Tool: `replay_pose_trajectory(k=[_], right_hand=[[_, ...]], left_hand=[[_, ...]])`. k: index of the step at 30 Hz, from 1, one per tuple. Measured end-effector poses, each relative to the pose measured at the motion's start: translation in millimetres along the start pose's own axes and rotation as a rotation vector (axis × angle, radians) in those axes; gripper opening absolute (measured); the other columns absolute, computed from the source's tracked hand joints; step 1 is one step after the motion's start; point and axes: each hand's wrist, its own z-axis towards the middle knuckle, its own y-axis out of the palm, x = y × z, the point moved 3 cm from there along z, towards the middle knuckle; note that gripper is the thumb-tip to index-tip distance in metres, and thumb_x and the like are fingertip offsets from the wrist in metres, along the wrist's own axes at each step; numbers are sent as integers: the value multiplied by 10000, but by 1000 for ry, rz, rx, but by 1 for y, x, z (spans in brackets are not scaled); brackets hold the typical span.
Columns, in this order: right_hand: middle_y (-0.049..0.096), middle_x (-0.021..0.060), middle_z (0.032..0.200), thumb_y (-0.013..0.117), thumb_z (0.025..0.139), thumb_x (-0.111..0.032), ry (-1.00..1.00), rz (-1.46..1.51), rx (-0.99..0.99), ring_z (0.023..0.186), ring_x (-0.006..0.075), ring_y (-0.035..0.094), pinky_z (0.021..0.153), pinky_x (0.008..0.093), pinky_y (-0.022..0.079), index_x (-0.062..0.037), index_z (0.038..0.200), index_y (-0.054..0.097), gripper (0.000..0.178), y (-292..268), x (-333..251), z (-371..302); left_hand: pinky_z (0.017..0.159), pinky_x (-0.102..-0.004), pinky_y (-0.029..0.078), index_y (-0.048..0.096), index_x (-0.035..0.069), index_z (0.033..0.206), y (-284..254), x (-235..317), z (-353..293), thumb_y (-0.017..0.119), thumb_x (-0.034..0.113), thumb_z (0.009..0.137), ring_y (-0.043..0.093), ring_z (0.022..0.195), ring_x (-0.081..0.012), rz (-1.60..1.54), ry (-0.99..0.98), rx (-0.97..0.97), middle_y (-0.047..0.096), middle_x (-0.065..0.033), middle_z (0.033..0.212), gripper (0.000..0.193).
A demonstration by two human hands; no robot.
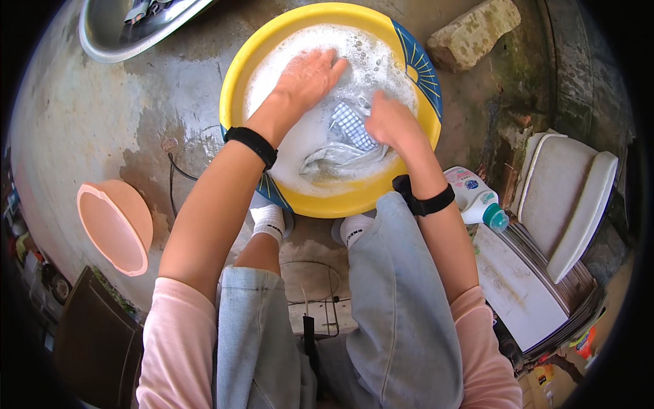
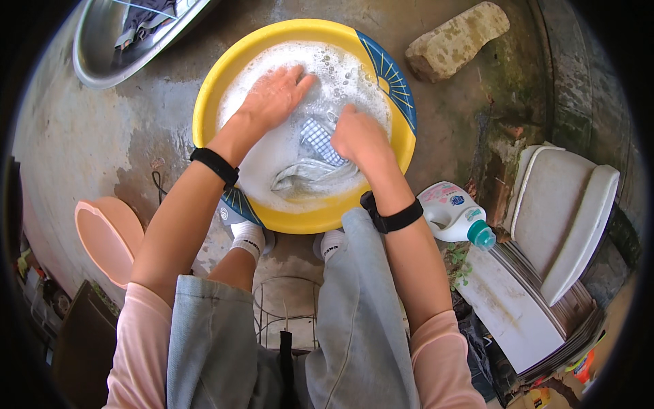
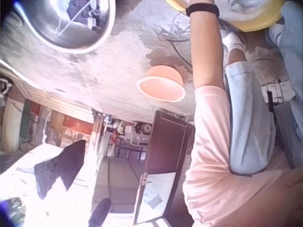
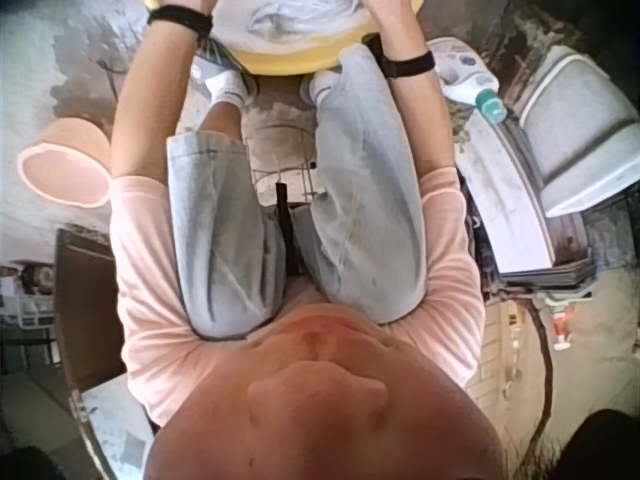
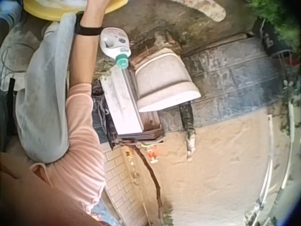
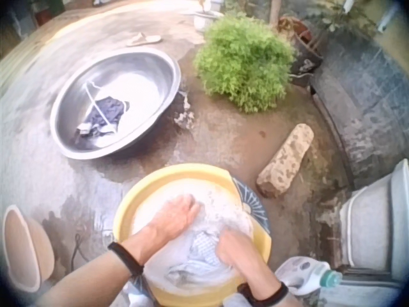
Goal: The person washes a checkered cloth in a yellow basin of soapy water by hand, scrubbing different sections of the fabric and wringing it out.
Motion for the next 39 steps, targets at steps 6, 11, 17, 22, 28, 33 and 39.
replay_pose_trajectory(k=[6, 11, 17, 22, 28, 33, 39], right_hand=[[652, 310, 1006, 517, 815, -39, 0, -2, 242, 1013, 438, 633, 896, 497, 485, 81, 1051, 576, 271, -1, 10, -33], [652, 296, 972, 504, 802, -10, 159, 408, 379, 949, 378, 659, 807, 448, 503, 19, 1101, 536, 303, -17, 33, -47], [669, 139, 919, 534, 878, -66, 239, 1224, 450, 842, 181, 650, 730, 303, 500, -26, 1111, 539, 236, -10, 47, -46], [657, 84, 980, 501, 943, -84, 216, 1568, 486, 850, 155, 644, 736, 291, 514, -23, 1123, 546, 196, -15, 57, -44], [624, 94, 1067, 571, 899, -55, 81, 1649, 464, 901, 167, 627, 779, 281, 502, -30, 1182, 531, 287, -23, 57, -46], [418, 263, 1388, 737, 787, -85, -453, 339, 690, 1270, 404, 470, 1035, 426, 423, -65, 1418, 393, 719, -22, 15, -59], [257, 304, 1518, 762, 809, -281, -270, 84, 471, 1397, 466, 301, 1131, 490, 307, -95, 1527, 247, 903, 19, -3, -39]], left_hand=[[773, -418, 561, 670, 49, 907, -16, 18, -14, 599, 57, 792, 685, 912, -329, -168, 42, -115, 680, -155, 944, 135], [733, -430, 555, 685, 4, 808, -8, 45, -29, 791, 195, 712, 670, 806, -387, -342, 20, -335, 684, -197, 810, 238], [873, -387, 532, 501, -2, 1241, 18, 77, -45, 888, 349, 629, 636, 1075, -323, -187, -108, -520, 628, -204, 1108, 805], [906, -330, 516, 552, 64, 1257, 24, 58, -50, 873, 382, 648, 590, 1171, -248, 8, -192, -559, 624, -106, 1186, 758], [776, -354, 559, 659, 94, 1088, 13, 20, -32, 804, 218, 686, 687, 941, -256, 14, -126, -372, 686, -88, 958, 445], [772, -427, 553, 614, 51, 1120, -44, 31, -24, 822, 223, 662, 608, 1104, -338, -53, -214, -57, 589, -195, 1155, 532], [1013, -500, 454, 308, 56, 1497, -17, 35, -46, 891, 473, 594, 381, 1367, -451, -64, -278, -309, 218, -347, 1523, 1153]])
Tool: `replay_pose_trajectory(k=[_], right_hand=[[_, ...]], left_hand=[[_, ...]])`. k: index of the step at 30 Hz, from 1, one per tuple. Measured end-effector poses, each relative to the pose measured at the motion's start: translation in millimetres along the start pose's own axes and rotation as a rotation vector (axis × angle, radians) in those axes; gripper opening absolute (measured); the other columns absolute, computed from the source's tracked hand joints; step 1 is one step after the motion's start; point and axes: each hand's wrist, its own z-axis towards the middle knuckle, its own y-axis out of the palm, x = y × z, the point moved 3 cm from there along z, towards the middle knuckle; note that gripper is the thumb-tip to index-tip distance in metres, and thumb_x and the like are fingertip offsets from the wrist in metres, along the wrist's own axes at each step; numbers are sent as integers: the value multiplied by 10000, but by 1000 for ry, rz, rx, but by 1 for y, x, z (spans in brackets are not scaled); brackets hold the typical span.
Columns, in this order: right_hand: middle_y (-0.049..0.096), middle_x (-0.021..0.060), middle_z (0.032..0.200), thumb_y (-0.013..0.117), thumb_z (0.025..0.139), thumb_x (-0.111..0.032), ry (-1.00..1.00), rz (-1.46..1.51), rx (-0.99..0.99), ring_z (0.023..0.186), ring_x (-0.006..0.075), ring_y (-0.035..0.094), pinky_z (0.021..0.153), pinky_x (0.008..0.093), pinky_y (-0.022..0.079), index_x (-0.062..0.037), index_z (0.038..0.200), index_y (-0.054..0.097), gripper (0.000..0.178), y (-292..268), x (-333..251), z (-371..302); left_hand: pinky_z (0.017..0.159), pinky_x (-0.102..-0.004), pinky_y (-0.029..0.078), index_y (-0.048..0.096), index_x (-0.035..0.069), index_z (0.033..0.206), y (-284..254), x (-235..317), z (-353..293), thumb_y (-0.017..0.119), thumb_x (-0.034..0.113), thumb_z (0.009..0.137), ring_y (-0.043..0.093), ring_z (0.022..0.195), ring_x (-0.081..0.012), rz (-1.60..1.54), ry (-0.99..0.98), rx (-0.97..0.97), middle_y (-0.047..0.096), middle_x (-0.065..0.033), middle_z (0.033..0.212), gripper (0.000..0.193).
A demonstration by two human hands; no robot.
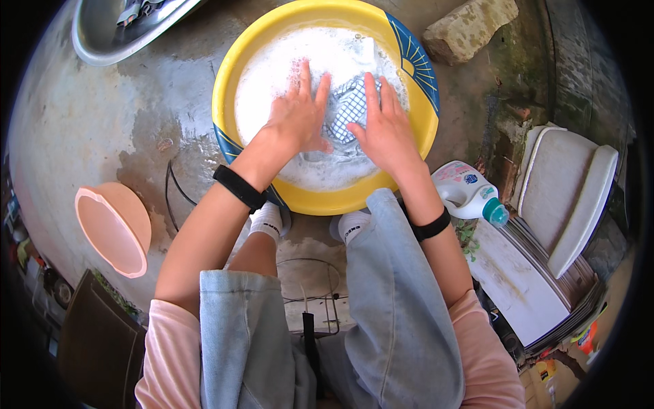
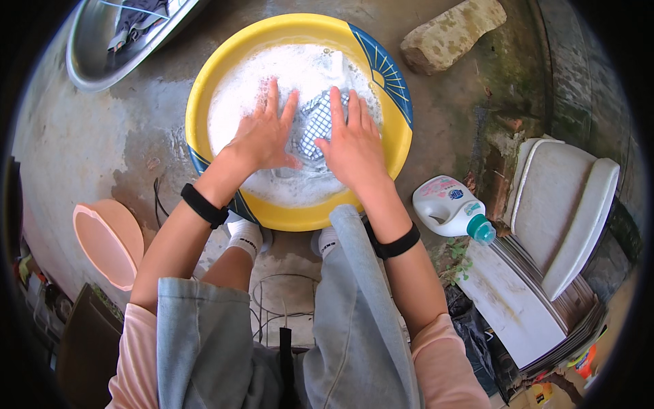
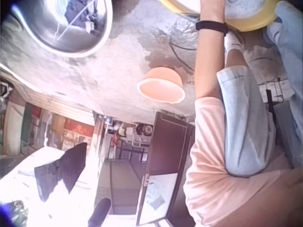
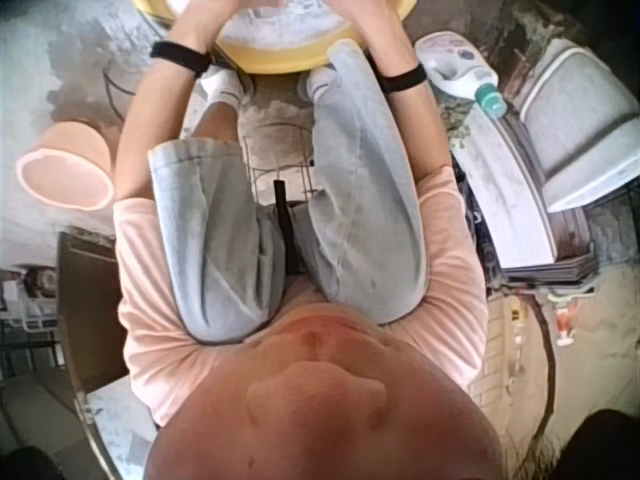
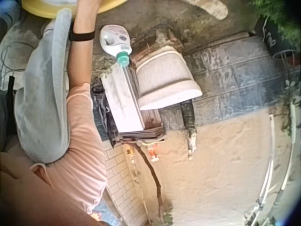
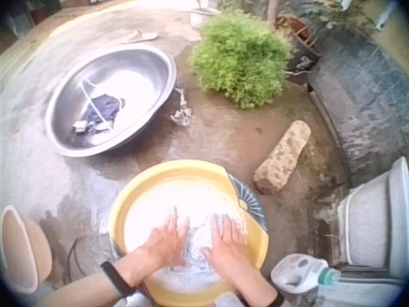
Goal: The person washes a checkered cloth in a yellow basin of soapy water by hand, scrubbing different sections of the fabric and wringing it out.
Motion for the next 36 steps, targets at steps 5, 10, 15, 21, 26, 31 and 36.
replay_pose_trajectory(k=[5, 10, 15, 21, 26, 31, 36], right_hand=[[264, 321, 1516, 819, 723, -434, 11, -176, -86, 1418, 472, 258, 1119, 581, 264, -131, 1545, 215, 1064, 9, -6, 21], [344, 263, 1511, 881, 609, -467, 63, -366, -371, 1422, 390, 302, 1114, 597, 248, -142, 1466, 406, 1033, 21, -3, 42], [634, 165, 1250, 764, 706, -351, 65, -460, -666, 1272, 358, 504, 1075, 602, 307, -123, 1110, 716, 466, 54, 2, 67], [699, 144, 1125, 609, 766, -182, 37, -410, -606, 1037, 312, 669, 933, 409, 501, -88, 1033, 750, 316, 66, 4, 75], [697, 191, 1067, 584, 777, -154, 122, -354, -427, 1015, 349, 665, 887, 407, 528, -29, 994, 736, 293, 63, 9, 75], [676, 255, 1042, 608, 799, -133, 261, -35, -158, 1006, 399, 652, 871, 458, 531, -22, 975, 694, 226, 56, 12, 65], [656, 315, 1011, 675, 790, -299, 278, 93, -343, 976, 464, 634, 887, 485, 504, 22, 1188, 559, 525, 46, 10, 35]], left_hand=[[1006, -433, 469, 186, 91, 1551, 20, -2, 16, 861, 568, 585, 389, 1384, -387, 34, 20, -247, 194, -319, 1553, 1271], [946, -384, 511, 531, 57, 1367, 33, -10, 39, 796, 439, 708, 609, 1188, -285, -26, 33, -442, 601, -182, 1315, 807], [923, -378, 520, 704, 55, 1134, 58, -11, 47, 580, 226, 868, 656, 1111, -271, 2, -29, -506, 685, -139, 1184, 340], [930, -394, 516, 688, 50, 1148, 79, -19, 52, 509, 146, 903, 654, 1106, -285, -93, -136, -423, 667, -161, 1200, 319], [942, -400, 511, 616, 41, 1237, 76, -23, 66, 477, 102, 921, 654, 1097, -296, -62, -21, -176, 619, -163, 1279, 351], [1015, -372, 456, 482, 81, 1375, 67, -15, 68, 440, 7, 924, 589, 1182, -297, 164, 246, 267, 565, -159, 1341, 458], [1062, -372, 435, 463, 144, 1392, 32, -13, 71, 493, -5, 898, 502, 1266, -285, 11, 431, 98, 526, -121, 1354, 517]])
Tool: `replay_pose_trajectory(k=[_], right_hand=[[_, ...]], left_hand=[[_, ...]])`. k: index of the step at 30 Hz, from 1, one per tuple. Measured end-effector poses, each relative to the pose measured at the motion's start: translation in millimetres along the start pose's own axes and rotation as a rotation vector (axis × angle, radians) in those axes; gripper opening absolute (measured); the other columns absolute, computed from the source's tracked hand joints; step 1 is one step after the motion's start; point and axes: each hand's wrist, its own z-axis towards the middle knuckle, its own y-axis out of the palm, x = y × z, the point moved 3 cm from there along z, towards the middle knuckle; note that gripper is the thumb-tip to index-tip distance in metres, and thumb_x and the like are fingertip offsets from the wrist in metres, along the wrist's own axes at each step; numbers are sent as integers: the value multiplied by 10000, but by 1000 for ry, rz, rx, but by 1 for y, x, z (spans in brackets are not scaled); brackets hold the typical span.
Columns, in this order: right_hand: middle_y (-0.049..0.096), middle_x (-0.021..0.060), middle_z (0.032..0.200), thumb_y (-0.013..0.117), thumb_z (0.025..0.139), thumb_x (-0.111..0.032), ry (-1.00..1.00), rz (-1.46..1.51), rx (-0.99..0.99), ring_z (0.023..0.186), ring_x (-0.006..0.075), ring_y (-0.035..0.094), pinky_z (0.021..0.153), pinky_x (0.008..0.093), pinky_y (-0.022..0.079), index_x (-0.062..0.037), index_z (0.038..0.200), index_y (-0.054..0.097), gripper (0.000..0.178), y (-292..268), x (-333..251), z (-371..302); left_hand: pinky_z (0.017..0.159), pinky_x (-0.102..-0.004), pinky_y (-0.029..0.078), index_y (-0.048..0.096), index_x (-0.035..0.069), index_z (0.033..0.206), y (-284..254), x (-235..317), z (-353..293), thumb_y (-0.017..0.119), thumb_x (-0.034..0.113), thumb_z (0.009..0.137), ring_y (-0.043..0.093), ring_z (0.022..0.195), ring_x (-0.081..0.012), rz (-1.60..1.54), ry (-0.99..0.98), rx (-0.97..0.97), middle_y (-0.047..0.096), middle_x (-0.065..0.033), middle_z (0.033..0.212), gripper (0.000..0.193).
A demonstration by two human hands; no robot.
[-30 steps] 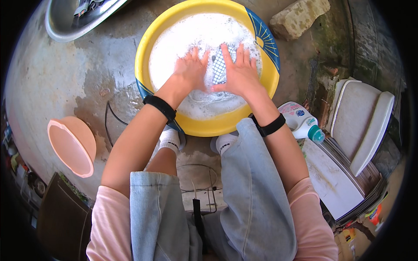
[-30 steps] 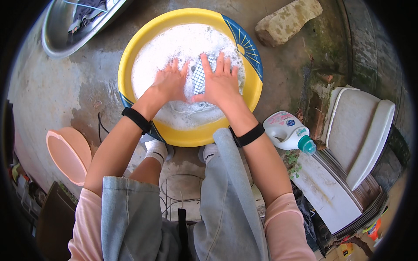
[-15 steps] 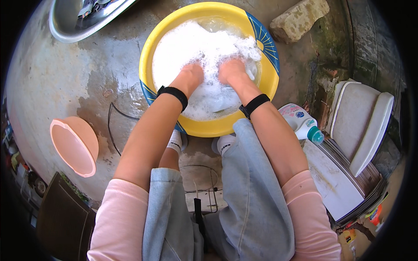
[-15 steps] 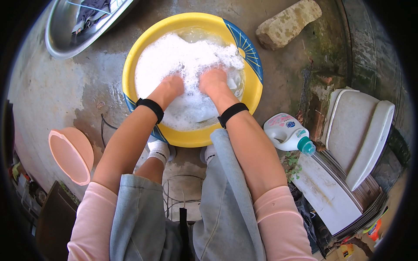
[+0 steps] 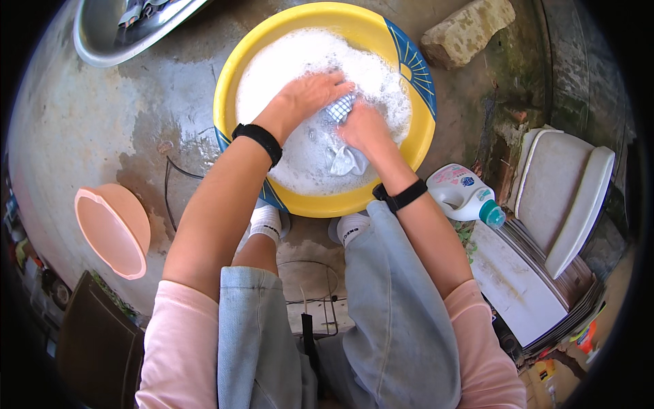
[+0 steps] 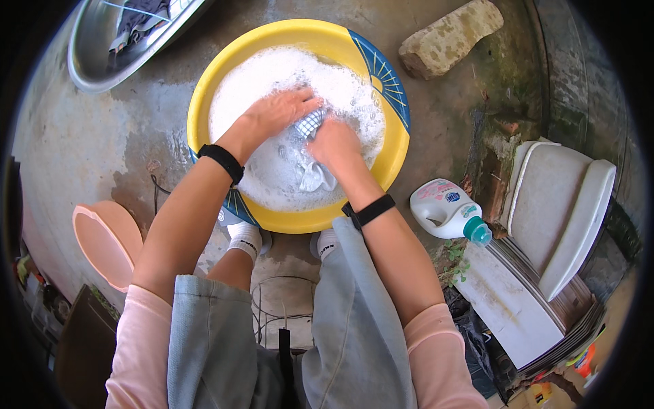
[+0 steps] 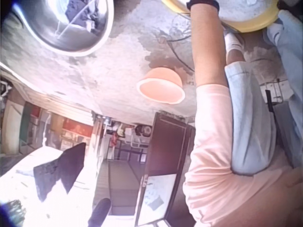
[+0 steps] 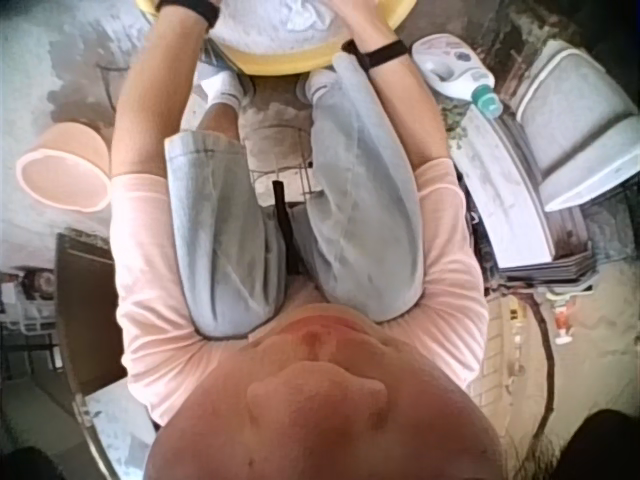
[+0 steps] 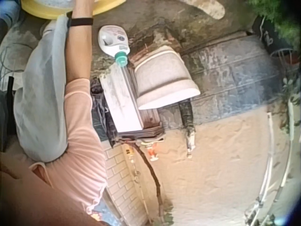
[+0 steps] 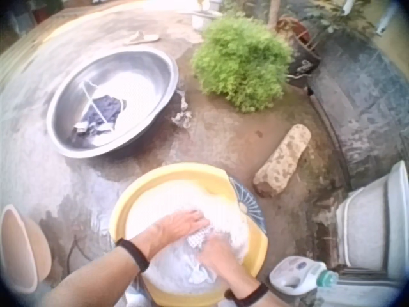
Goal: The person washes a checkered cloth in a yellow basin of soapy water by hand, scrubbing different sections of the fabric and wringing it out.
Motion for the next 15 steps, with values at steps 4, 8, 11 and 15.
replay_pose_trajectory(k=[4, 8, 11, 15], right_hand=[[634, 321, 1099, 709, 770, -494, 6, -77, 19, 1054, 453, 613, 920, 471, 488, 90, 1221, 521, 761, -14, 7, -25], [620, 279, 1173, 742, 760, -431, 63, -169, -208, 1073, 457, 596, 922, 456, 487, 43, 1226, 536, 696, -61, -4, -30], [565, 272, 1284, 798, 723, -340, -172, -184, 265, 1148, 435, 573, 959, 463, 480, -25, 1270, 511, 694, -84, -5, -6], [498, 283, 1349, 810, 702, -254, -423, -145, 239, 1199, 454, 526, 974, 477, 468, -56, 1358, 426, 785, -69, -14, 41]], left_hand=[[1062, -381, 442, 433, 201, 1413, -35, 2, -6, 536, -21, 866, 467, 1292, -295, 258, 44, 248, 496, -71, 1367, 599], [1019, -438, 452, 412, 111, 1424, -46, -11, -18, 620, 42, 836, 514, 1228, -393, 118, -468, 89, 494, -215, 1329, 628], [989, -464, 468, 408, 61, 1408, -47, -12, -21, 689, 138, 803, 528, 1185, -451, 11, -418, 66, 488, -273, 1324, 672], [958, -460, 484, 387, 71, 1412, -35, -26, -10, 714, 166, 780, 563, 1130, -448, -197, -307, 104, 548, -266, 1265, 717]])
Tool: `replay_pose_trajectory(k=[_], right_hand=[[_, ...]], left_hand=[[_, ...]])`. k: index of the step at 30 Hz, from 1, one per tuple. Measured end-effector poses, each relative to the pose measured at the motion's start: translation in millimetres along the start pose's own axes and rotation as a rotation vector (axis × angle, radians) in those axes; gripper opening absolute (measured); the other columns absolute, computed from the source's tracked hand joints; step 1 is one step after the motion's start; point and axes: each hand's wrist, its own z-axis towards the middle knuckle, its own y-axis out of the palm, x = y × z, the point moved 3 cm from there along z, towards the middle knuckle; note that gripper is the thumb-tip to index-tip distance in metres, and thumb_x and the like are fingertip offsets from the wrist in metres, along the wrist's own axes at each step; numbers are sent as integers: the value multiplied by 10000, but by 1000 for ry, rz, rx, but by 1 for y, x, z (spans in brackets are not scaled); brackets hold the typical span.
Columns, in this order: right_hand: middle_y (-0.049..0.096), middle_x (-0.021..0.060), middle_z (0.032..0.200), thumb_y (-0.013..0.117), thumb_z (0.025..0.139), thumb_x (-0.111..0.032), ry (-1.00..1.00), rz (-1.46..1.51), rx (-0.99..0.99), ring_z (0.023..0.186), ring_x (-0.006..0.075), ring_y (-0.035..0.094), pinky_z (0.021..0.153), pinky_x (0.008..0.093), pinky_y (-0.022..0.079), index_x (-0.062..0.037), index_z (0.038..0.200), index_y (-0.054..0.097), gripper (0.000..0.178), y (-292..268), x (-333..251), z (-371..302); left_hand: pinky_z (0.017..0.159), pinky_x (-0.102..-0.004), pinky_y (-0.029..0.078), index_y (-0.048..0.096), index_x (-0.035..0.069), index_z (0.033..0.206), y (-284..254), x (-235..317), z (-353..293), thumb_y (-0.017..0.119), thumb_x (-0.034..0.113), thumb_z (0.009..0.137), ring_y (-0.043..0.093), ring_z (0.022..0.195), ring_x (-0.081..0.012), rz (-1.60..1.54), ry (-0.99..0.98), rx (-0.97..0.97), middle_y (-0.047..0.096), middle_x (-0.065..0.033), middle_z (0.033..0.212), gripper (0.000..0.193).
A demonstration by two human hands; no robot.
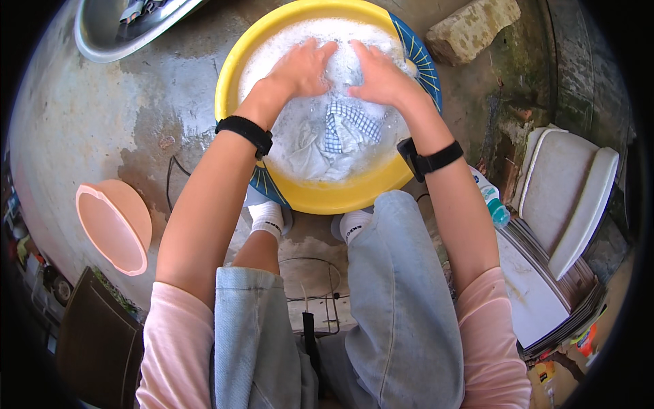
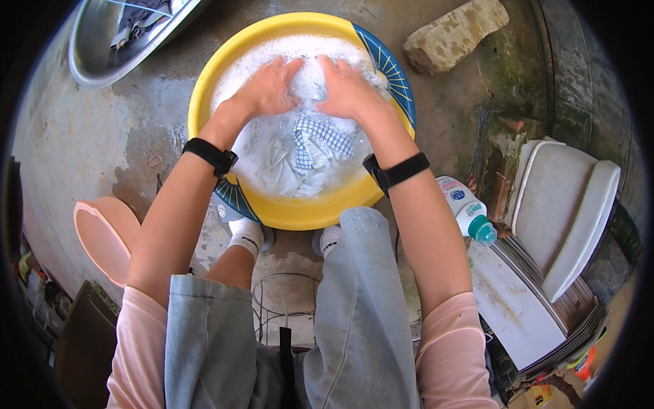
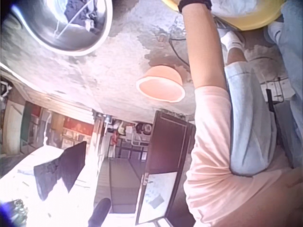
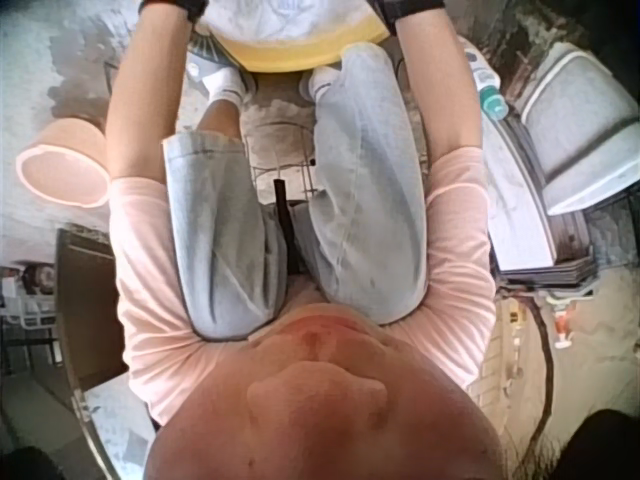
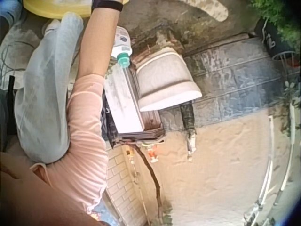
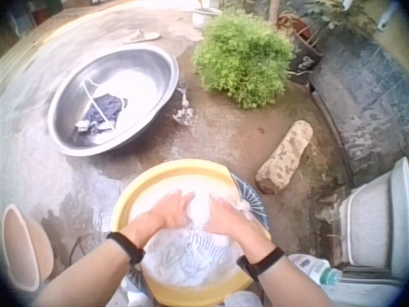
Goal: The person washes a checkered cloth in a yellow basin of soapy water by hand, scrubbing different sections of the fabric and wringing it out.
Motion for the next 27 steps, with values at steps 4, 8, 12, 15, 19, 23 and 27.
replay_pose_trajectory(k=[4, 8, 12, 15, 19, 23, 27], right_hand=[[563, 228, 1300, 789, 726, -227, 149, 49, -253, 1204, 373, 545, 986, 413, 459, -31, 1361, 444, 749, 12, 13, 9], [645, 198, 1164, 767, 746, -205, 112, 159, -213, 1091, 364, 610, 908, 411, 492, -57, 1276, 529, 600, 1, 7, -13], [662, 162, 1094, 737, 775, -209, 12, 144, -195, 975, 381, 635, 809, 461, 512, -118, 1192, 572, 458, -23, -23, -50], [658, 161, 1005, 721, 784, -179, -58, 132, -86, 935, 381, 637, 773, 471, 509, -110, 1101, 589, 350, -24, -37, -75], [640, 163, 922, 710, 787, -155, -91, 137, -130, 882, 370, 640, 751, 462, 512, -97, 1037, 610, 275, -15, -50, -103], [627, 188, 1073, 760, 755, -154, -70, 52, -88, 1020, 378, 616, 780, 465, 517, -95, 1124, 628, 396, -17, -62, -100], [499, 236, 1333, 853, 668, -202, -140, -144, 241, 1252, 415, 485, 864, 506, 509, -117, 1340, 524, 753, -2, -59, -83]], left_hand=[[938, -445, 493, 399, 89, 1391, -2, -15, 9, 690, 155, 773, 605, 1089, -402, -195, -55, -160, 625, -263, 1140, 686], [960, -425, 486, 480, 90, 1362, -25, -17, -4, 643, 82, 756, 623, 1073, -390, -237, 37, -253, 651, -244, 1121, 628], [998, -422, 467, 535, 89, 1332, -58, 5, -37, 646, 98, 754, 599, 1125, -383, -157, 51, -416, 641, -210, 1196, 589], [976, -431, 471, 582, 85, 1286, -56, 8, -62, 657, 168, 784, 602, 1103, -372, -199, 13, -429, 650, -207, 1154, 514], [891, -443, 486, 692, 79, 1093, -38, 14, -76, 686, 266, 827, 619, 971, -357, -206, 70, -411, 657, -170, 965, 325], [902, -472, 497, 632, 139, 1218, -16, 17, -87, 802, 267, 740, 543, 1175, -334, 52, 43, -75, 600, -154, 1194, 523], [960, -645, 448, 284, 257, 1517, 0, 36, -84, 926, 319, 556, 304, 1388, -472, 290, -83, 74, 251, -262, 1533, 1157]])
